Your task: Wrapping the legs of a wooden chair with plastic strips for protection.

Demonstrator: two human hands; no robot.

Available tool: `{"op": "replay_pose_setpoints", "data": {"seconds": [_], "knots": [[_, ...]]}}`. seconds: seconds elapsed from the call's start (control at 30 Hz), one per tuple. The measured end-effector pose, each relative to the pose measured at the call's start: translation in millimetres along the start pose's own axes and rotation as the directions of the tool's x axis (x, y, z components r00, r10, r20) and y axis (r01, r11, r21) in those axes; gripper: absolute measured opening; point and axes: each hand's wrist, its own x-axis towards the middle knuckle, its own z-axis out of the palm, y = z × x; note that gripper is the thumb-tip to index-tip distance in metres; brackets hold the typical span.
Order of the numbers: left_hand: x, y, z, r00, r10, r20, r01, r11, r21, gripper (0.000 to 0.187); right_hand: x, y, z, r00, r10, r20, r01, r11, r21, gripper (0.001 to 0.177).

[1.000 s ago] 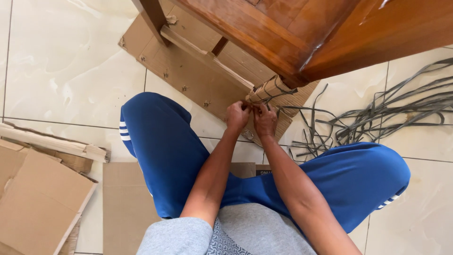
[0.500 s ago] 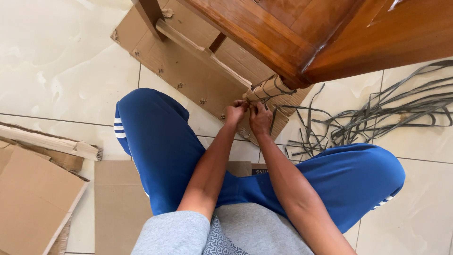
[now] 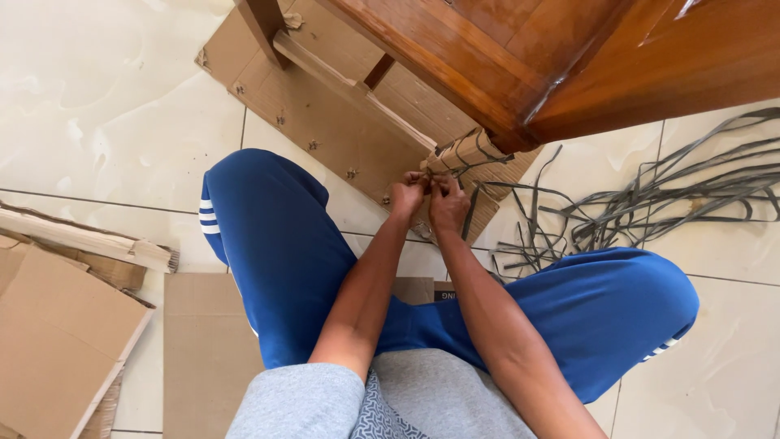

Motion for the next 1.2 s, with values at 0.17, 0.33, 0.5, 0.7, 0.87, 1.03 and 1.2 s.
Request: {"op": "replay_pose_setpoints", "data": {"seconds": [0.17,0.33,0.5,0.7,0.87,1.03,1.2], "knots": [[21,-30,-5,0.992,0.119,0.033,-0.117,0.991,-0.062,0.013,-8,-28,-14,0.981,-0.19,0.043,0.194,0.969,-0.154,0.012],[-4,-3,-5,0.992,0.119,-0.038,-0.117,0.992,0.056,0.014,-4,-17,-13,0.959,-0.26,0.116,0.281,0.932,-0.23,0.011],[-7,2,0,0.995,-0.022,-0.098,0.023,1.0,0.011,0.027,6,8,-7,0.93,-0.312,0.195,0.349,0.915,-0.204,0.012],[-19,21,3,0.979,-0.203,0.025,0.204,0.977,-0.06,0.016,10,16,-9,0.93,-0.296,0.216,0.331,0.932,-0.15,0.013],[-1,-18,-2,0.995,-0.033,-0.093,0.033,0.999,-0.005,0.019,4,-2,-18,0.952,-0.241,0.191,0.267,0.956,-0.124,0.009],[-43,27,-3,0.931,0.302,-0.204,-0.169,0.855,0.49,0.03,-6,-31,-27,0.983,-0.145,0.112,0.143,0.989,0.021,0.01],[-73,51,4,0.885,0.44,-0.153,-0.326,0.819,0.472,0.03,-2,-11,-20,0.963,-0.256,0.081,0.26,0.965,-0.043,0.012]]}}
